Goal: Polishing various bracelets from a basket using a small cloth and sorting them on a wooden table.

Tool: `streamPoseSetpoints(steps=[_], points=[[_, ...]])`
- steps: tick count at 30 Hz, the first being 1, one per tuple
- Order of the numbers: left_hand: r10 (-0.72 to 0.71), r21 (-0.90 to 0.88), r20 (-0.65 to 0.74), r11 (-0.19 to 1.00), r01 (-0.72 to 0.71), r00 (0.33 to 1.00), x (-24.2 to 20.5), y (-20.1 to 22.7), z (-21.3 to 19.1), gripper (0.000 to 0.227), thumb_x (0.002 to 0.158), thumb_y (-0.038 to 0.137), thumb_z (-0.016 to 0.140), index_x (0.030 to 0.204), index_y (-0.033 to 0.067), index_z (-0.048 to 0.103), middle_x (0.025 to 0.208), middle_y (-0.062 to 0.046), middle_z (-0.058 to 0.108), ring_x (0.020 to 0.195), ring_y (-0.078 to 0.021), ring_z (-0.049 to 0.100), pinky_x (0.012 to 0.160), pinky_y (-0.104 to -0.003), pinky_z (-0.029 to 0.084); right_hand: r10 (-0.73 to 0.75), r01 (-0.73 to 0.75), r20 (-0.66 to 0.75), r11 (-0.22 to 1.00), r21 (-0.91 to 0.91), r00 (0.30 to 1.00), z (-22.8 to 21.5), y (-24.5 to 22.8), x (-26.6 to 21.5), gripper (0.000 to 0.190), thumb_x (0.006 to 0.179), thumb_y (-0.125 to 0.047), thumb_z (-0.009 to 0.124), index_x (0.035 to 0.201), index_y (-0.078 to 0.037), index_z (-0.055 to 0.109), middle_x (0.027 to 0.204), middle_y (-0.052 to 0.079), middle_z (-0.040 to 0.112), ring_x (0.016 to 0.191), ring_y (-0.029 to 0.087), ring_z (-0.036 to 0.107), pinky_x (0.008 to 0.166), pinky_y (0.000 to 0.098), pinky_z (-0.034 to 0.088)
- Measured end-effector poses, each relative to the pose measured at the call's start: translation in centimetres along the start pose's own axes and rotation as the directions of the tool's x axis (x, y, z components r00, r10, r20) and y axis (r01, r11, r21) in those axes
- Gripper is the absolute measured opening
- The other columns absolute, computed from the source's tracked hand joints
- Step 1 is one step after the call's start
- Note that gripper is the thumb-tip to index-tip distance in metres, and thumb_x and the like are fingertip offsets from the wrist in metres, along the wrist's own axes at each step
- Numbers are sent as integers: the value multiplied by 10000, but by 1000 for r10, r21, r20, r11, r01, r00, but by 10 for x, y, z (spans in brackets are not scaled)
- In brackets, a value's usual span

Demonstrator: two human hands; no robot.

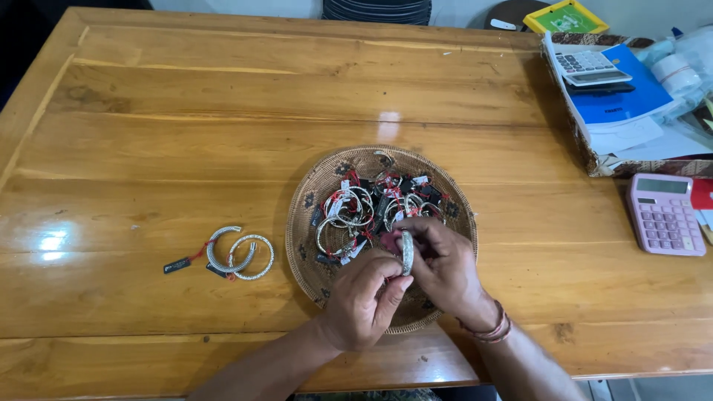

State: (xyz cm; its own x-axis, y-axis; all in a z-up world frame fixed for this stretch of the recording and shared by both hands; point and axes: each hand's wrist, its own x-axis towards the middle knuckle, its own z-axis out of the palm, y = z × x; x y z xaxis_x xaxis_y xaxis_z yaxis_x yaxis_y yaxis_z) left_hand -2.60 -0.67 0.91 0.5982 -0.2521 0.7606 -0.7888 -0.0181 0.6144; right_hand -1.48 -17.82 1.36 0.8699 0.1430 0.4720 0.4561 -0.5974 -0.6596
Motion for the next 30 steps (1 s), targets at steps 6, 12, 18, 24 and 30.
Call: streamPoseSetpoints(steps=[6,12,18,24,30], points=[[-25,-56,-4,998,25,1000,-7,-9,6,177,1043,147,528,959,-7,550,826,-126,610,675,-223,572,589,-341,531,-105,96,-68,987,-132,992,8,16,-7,214,1070,-246,465,1019,-84,595,854,5,758,543,122,618,432,288,454],[-215,-83,-78,974,209,973,-1,-8,-7,206,1050,216,497,1010,17,535,876,-96,556,760,-190,549,651,-314,508,119,-345,361,657,670,925,-7,20,0,162,976,-69,662,1101,34,665,819,89,690,559,93,636,397,167,524],[-200,-101,-16,975,197,980,1,-7,-6,181,1035,196,541,985,22,547,867,-100,595,743,-198,581,642,-315,544,-9,2,57,992,128,998,-4,-4,6,236,1050,-194,541,1024,-71,740,592,-35,594,496,78,542,453,254,438],[-16,114,15,993,15,1000,2,-13,-7,164,1031,143,554,1002,-15,590,912,-156,659,780,-273,643,717,-383,566,81,-88,150,995,45,985,-3,8,1,362,939,-161,734,1295,-129,679,733,-50,614,591,66,477,527,225,406],[96,232,135,964,-126,986,8,-6,-6,193,1061,136,501,978,-17,585,829,-145,596,689,-289,542,657,-413,449,49,-48,8,994,-94,999,-8,4,5,160,952,-256,697,1019,-121,751,936,-2,801,758,126,741,662,284,560]])
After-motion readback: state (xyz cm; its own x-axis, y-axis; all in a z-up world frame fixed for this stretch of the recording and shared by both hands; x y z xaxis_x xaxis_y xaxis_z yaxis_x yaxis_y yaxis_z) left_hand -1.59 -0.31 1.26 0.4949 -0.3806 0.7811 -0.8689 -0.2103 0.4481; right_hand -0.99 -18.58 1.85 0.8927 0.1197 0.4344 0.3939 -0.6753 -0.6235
